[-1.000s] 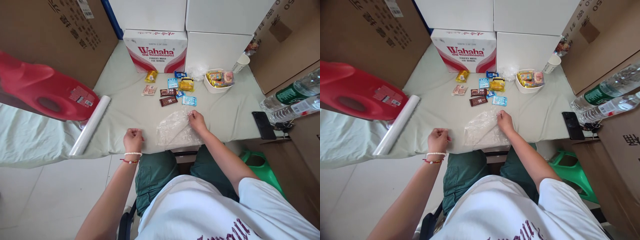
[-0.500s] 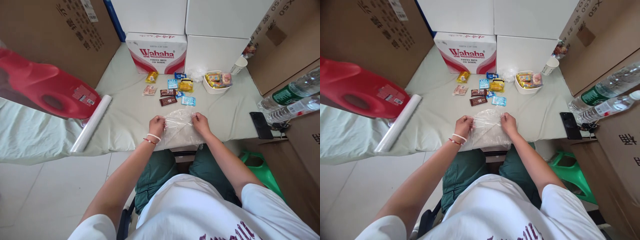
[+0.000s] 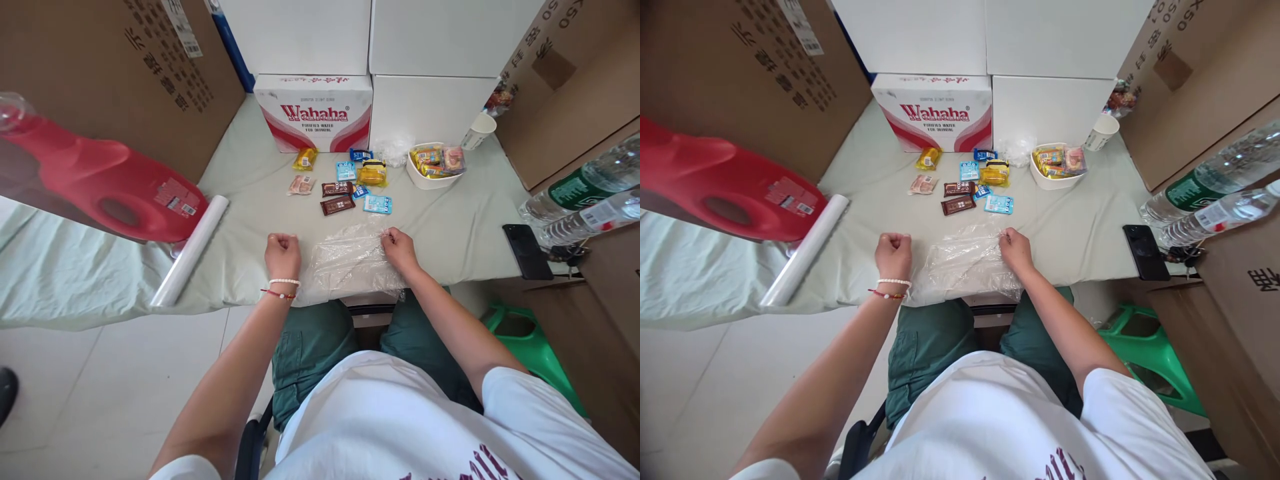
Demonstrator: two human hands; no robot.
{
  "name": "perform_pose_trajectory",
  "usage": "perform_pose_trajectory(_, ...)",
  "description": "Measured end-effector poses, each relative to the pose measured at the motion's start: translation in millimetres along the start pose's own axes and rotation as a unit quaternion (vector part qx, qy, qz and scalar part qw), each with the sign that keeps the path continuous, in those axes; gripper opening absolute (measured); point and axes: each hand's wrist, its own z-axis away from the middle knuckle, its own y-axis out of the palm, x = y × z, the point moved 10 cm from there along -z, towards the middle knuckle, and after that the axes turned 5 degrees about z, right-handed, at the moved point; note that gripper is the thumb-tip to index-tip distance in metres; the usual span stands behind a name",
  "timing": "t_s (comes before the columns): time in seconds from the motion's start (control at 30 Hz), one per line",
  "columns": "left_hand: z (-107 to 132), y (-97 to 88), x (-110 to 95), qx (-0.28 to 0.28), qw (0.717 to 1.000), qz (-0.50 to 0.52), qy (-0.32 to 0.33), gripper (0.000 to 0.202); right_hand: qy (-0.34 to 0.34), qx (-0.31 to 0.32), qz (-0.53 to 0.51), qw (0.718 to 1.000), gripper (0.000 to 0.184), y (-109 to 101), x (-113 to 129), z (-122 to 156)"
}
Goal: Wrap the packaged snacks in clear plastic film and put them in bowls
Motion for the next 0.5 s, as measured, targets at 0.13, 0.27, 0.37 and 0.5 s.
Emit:
perform_pose_trajectory(0.13,16.5,49.0,-42.2,0.063,0.969,-0.179,0.157,0.071,-0.004,0.004,0.018,1.000,0.022,1.0,2.3,0.4)
perform_pose_trajectory(0.27,8.3,100.6,-40.0,0.126,0.936,-0.272,0.185,0.034,0.000,0.006,0.025,1.000,0.024,-0.2,-1.2,1.7)
perform_pose_trajectory(0.37,-21.3,97.2,-31.1,0.107,0.955,-0.239,0.142,0.035,-0.006,0.013,0.020,1.000,0.027,-1.9,-6.4,4.4)
perform_pose_trajectory(0.5,-57.3,72.8,-27.3,0.083,0.958,-0.247,0.120,0.043,-0.011,0.026,-0.019,0.999,0.028,-1.0,-12.3,5.1)
